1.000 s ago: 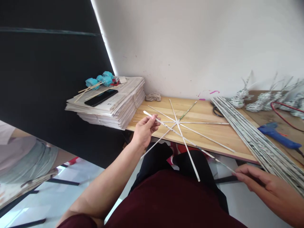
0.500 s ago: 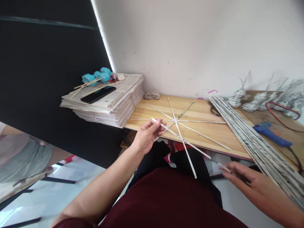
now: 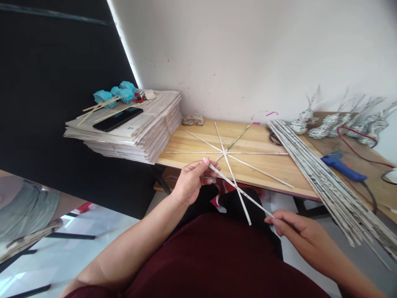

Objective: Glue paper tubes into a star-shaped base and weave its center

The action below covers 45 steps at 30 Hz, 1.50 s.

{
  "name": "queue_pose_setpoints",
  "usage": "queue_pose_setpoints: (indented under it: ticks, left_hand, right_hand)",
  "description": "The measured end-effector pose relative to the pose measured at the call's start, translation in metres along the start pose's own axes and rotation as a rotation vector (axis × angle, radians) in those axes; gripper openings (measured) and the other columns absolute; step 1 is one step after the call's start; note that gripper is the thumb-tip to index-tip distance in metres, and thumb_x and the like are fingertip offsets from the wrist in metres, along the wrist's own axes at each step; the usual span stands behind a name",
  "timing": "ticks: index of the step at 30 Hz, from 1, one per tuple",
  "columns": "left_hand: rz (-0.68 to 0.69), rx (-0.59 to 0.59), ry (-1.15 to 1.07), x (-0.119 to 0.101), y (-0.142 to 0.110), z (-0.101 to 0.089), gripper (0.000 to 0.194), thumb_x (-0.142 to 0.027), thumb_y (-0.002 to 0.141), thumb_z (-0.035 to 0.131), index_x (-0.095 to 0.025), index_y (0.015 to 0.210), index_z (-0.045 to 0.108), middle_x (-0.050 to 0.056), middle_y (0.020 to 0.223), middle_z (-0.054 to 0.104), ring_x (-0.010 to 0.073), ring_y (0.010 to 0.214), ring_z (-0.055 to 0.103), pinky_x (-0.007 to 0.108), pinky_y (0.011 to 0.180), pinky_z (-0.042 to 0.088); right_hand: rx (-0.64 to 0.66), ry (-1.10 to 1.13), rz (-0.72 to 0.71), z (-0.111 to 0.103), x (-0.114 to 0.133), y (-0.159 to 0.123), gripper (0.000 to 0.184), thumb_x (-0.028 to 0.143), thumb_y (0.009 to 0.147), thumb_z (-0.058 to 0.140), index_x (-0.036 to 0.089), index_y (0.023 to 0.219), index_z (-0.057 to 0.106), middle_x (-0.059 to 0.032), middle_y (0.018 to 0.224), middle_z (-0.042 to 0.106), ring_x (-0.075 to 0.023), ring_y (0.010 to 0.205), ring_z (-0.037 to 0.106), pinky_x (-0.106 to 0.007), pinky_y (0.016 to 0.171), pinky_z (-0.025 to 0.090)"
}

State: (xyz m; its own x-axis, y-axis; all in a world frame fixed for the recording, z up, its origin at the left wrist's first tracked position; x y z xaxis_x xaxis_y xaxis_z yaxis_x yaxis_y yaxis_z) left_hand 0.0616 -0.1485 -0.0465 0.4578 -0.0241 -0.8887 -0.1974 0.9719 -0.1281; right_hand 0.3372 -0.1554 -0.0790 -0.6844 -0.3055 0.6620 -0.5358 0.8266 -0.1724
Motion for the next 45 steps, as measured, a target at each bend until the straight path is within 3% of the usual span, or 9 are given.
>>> queue_pose_setpoints:
  ticks: [5,8,12,16,22,28,45]
  left_hand:
    - [0.019,-0.041,-0.004,0.0,0.002,-0.005,0.043,-0.054,0.077,0.071,-0.012,0.087,0.074,0.01,0.087,0.073,0.0118,0.067,0.065,0.017,0.052,0.047]
    - [0.016,-0.004,-0.044,0.0,0.002,-0.001,0.046,-0.055,0.081,0.066,-0.012,0.094,0.074,0.011,0.088,0.073,0.0127,0.07,0.066,0.02,0.058,0.052]
    - [0.03,0.139,-0.056,0.002,-0.002,0.011,0.035,-0.034,0.076,0.077,-0.016,0.106,0.073,0.008,0.099,0.073,0.0124,0.082,0.067,0.021,0.072,0.055]
    - [0.001,0.198,-0.079,0.008,-0.004,0.014,0.028,-0.021,0.073,0.08,-0.017,0.1,0.074,0.006,0.096,0.072,0.0122,0.086,0.067,0.019,0.073,0.054]
    - [-0.006,0.188,-0.08,0.009,-0.003,0.012,0.023,-0.026,0.073,0.08,-0.015,0.091,0.072,0.004,0.089,0.072,0.0106,0.076,0.067,0.019,0.067,0.055]
    - [-0.017,0.096,-0.05,0.011,-0.003,0.005,0.024,-0.03,0.068,0.084,-0.013,0.077,0.07,0.005,0.086,0.072,0.0099,0.073,0.066,0.018,0.064,0.053]
    - [-0.004,0.039,-0.008,0.014,-0.002,-0.004,0.026,-0.033,0.073,0.08,-0.012,0.086,0.072,0.007,0.09,0.072,0.0104,0.075,0.066,0.019,0.066,0.054]
  right_hand:
    - [0.08,0.094,0.066,0.006,-0.002,0.0,0.036,0.052,0.093,0.045,0.023,0.091,0.066,-0.0003,0.07,0.056,-0.015,0.066,0.052,-0.024,0.062,0.041]
    - [0.136,0.175,0.115,0.013,-0.005,-0.001,0.033,0.05,0.092,0.047,0.023,0.092,0.066,0.0007,0.068,0.051,-0.0133,0.063,0.046,-0.024,0.059,0.037]
    - [0.207,0.291,0.153,0.021,-0.009,-0.002,0.031,0.048,0.091,0.048,0.022,0.093,0.065,0.002,0.067,0.047,-0.0112,0.058,0.038,-0.023,0.055,0.032]
    - [0.233,0.359,0.158,0.024,-0.009,-0.003,0.033,0.048,0.093,0.047,0.021,0.093,0.065,0.0019,0.067,0.046,-0.0107,0.058,0.037,-0.023,0.055,0.031]
    - [0.254,0.359,0.155,0.027,-0.014,-0.004,0.032,0.046,0.094,0.046,0.021,0.093,0.065,0.0014,0.068,0.048,-0.0104,0.059,0.039,-0.022,0.054,0.032]
    - [0.259,0.372,0.132,0.029,-0.014,-0.005,0.027,0.043,0.093,0.049,0.021,0.092,0.065,0.001,0.069,0.051,-0.011,0.061,0.043,-0.022,0.055,0.036]
    - [0.186,0.234,0.133,0.023,-0.01,-0.003,0.036,0.05,0.095,0.044,0.021,0.091,0.064,0.0011,0.07,0.054,-0.0121,0.063,0.046,-0.023,0.059,0.037]
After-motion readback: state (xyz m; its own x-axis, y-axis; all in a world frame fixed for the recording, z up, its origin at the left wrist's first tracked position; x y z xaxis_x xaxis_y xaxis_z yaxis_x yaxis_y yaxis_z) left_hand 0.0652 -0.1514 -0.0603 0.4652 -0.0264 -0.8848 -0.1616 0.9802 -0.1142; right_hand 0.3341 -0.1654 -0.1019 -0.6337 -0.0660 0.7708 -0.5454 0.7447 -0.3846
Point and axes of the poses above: each hand's wrist, its own y-axis towards the middle knuckle, its own z-axis out of the palm, x = y × z, the point moved 10 cm from there along y, towards the middle knuckle
